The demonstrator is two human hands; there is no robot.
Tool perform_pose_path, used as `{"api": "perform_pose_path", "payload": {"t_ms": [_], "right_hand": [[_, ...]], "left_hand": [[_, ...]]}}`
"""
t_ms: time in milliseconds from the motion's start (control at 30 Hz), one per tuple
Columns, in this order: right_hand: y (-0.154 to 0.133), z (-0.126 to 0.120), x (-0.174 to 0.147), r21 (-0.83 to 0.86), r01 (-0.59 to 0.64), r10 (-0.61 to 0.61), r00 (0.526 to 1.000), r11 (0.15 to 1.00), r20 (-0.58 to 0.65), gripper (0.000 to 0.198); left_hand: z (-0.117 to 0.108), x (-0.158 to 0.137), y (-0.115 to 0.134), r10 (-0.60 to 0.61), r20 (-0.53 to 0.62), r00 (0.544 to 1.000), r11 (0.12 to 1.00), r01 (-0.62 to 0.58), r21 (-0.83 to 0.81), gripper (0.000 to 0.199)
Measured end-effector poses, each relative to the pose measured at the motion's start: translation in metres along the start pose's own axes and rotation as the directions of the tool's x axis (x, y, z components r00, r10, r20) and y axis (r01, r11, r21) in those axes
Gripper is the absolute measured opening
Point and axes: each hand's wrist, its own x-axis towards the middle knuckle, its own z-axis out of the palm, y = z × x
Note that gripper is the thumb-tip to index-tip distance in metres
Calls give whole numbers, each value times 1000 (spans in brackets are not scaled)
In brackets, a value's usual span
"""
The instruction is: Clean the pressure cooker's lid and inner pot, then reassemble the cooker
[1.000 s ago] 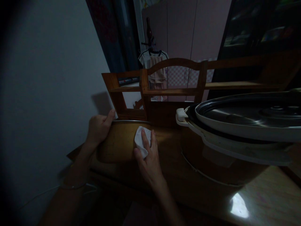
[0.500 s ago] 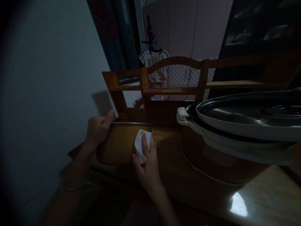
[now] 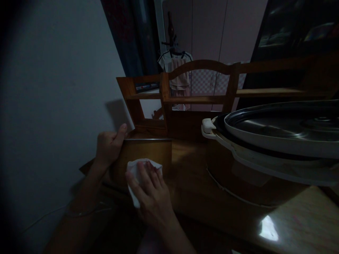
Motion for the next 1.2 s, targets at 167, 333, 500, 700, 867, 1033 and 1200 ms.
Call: {"api": "perform_pose_path", "payload": {"t_ms": [167, 333, 500, 700, 867, 1033, 1200], "right_hand": [[-5, 3, 5, 24, -56, 56, 998, 998, 6, 86], [-5, -1, 9, 70, -100, 101, 995, 992, -11, 84], [0, -11, 10, 143, -115, 113, 993, 983, 19, 76], [7, -9, 9, 123, -112, 110, 994, 986, 19, 78], [4, -6, 9, 97, -186, 188, 982, 978, -9, 78], [4, -1, 4, 50, -153, 155, 987, 987, -47, 76], [-2, -10, -2, 379, -196, 237, 969, 905, -64, 60]], "left_hand": [[0, 0, 1, -27, 2, 1000, 1000, 27, 8, 67], [0, -2, 3, -31, -4, 1000, 1000, 31, 1, 66], [0, -1, 4, -30, -6, 1000, 1000, 30, 8, 67], [1, 1, 3, -23, -7, 1000, 999, 23, 26, 67], [1, 0, 4, -16, -12, 1000, 1000, 16, 22, 66], [0, 1, 5, -7, -11, 1000, 1000, 8, 24, 67], [1, 1, 5, -2, -9, 1000, 1000, 2, 29, 67]]}}
